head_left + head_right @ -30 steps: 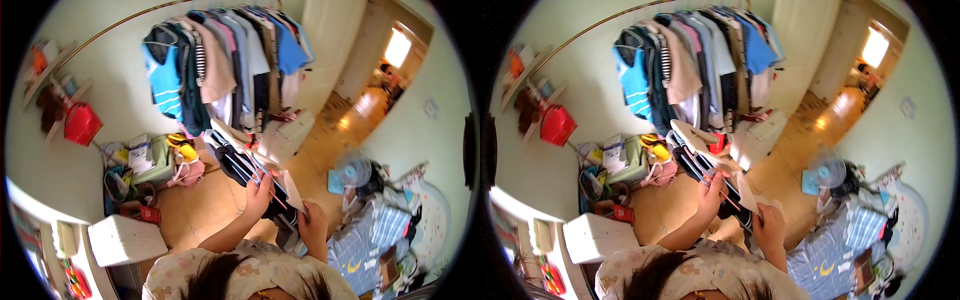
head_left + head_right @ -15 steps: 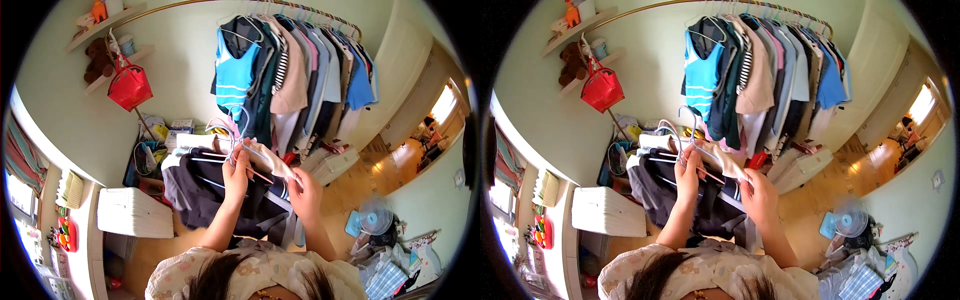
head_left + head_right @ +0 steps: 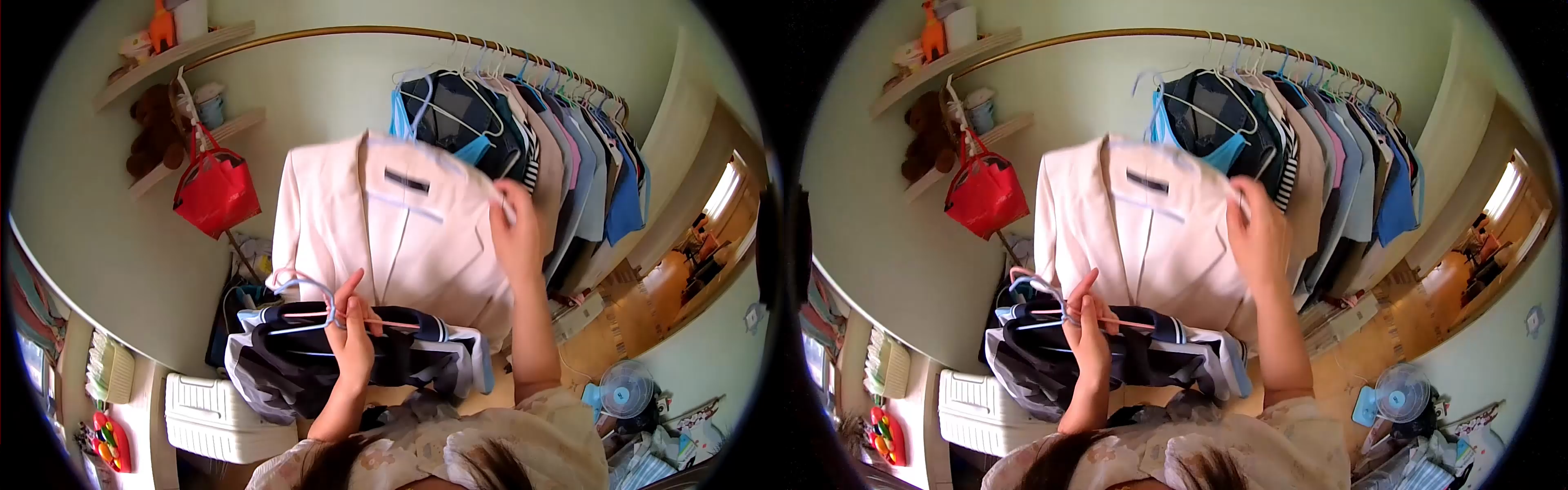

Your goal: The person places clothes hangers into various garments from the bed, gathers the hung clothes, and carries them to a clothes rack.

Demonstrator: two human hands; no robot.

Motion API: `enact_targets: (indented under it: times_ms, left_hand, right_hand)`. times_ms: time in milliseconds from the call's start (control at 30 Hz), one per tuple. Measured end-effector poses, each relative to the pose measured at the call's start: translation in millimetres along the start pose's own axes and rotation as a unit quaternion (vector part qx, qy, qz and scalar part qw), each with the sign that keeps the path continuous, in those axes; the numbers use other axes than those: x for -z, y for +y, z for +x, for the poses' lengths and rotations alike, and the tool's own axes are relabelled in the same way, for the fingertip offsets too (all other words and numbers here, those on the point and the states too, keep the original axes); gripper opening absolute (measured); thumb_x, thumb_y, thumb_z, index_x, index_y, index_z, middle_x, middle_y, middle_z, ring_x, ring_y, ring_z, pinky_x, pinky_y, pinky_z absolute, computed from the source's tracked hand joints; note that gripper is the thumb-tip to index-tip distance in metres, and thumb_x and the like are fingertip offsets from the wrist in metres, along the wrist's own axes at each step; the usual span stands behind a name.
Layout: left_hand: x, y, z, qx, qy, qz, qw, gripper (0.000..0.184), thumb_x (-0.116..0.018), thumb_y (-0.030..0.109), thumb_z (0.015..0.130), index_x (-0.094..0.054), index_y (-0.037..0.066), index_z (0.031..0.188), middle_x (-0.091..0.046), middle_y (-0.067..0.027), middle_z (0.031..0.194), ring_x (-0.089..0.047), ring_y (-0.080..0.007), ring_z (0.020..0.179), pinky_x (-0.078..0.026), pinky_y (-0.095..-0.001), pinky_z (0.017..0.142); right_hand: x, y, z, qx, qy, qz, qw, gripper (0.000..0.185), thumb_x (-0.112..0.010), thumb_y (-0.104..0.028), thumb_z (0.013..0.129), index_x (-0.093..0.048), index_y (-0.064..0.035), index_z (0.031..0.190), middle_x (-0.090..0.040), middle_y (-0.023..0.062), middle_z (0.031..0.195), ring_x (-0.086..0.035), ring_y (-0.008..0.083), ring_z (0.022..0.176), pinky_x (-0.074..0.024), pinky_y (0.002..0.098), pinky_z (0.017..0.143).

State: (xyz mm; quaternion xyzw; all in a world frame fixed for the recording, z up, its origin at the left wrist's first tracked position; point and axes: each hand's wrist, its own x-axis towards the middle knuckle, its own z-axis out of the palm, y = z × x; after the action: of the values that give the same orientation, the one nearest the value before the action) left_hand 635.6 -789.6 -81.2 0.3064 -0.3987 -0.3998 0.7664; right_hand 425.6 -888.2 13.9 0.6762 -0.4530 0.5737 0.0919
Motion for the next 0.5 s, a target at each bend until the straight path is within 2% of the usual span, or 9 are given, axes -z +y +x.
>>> enact_targets:
  times_ms: [100,233,300,500]
  left_hand:
    - [9.7,-18.1,23.7,0.003,0.008,-0.006,1.000,0.034,-0.039,0.013,0.099,-0.047,-0.002,0.129,-0.039,0.0026,0.068,-0.039,-0.0049,0.050,-0.034,-0.0182,0.047]
    - [7.2,-41.4,60.7,-0.016,0.030,0.032,0.999,0.032,-0.039,0.013,0.100,-0.050,-0.003,0.126,-0.040,0.0028,0.066,-0.038,-0.0044,0.049,-0.034,-0.0176,0.047]
    - [1.3,-47.9,85.2,-0.025,0.039,0.037,0.998,0.032,-0.039,0.012,0.099,-0.050,-0.003,0.125,-0.040,0.0034,0.066,-0.039,-0.0037,0.048,-0.034,-0.0174,0.046]
    - [-18.8,-64.9,146.6,-0.045,0.064,0.065,0.995,0.031,-0.041,0.011,0.098,-0.053,-0.005,0.121,-0.039,0.0029,0.062,-0.038,-0.0048,0.045,-0.032,-0.0183,0.042]
  right_hand:
    - [-31.3,12.3,81.5,0.027,0.007,-0.072,0.997,0.017,-0.059,-0.015,0.085,-0.057,-0.0097,0.101,-0.064,0.0168,0.077,-0.062,0.0346,0.067,-0.0473,0.0429,0.061]
    - [-80.2,56.4,171.7,0.045,0.046,-0.146,0.987,0.017,-0.057,-0.016,0.084,-0.058,-0.0084,0.098,-0.065,0.0176,0.082,-0.062,0.0356,0.075,-0.0480,0.0454,0.065]
    - [-108.1,81.8,205.6,0.028,0.024,-0.173,0.984,0.017,-0.056,-0.015,0.084,-0.059,-0.0080,0.099,-0.065,0.0179,0.084,-0.062,0.0362,0.079,-0.0479,0.0460,0.068]
    - [-130.9,146.1,204.2,-0.029,-0.080,-0.211,0.974,0.016,-0.051,-0.015,0.088,-0.059,-0.0077,0.100,-0.066,0.0177,0.090,-0.061,0.0380,0.087,-0.0476,0.0467,0.073]
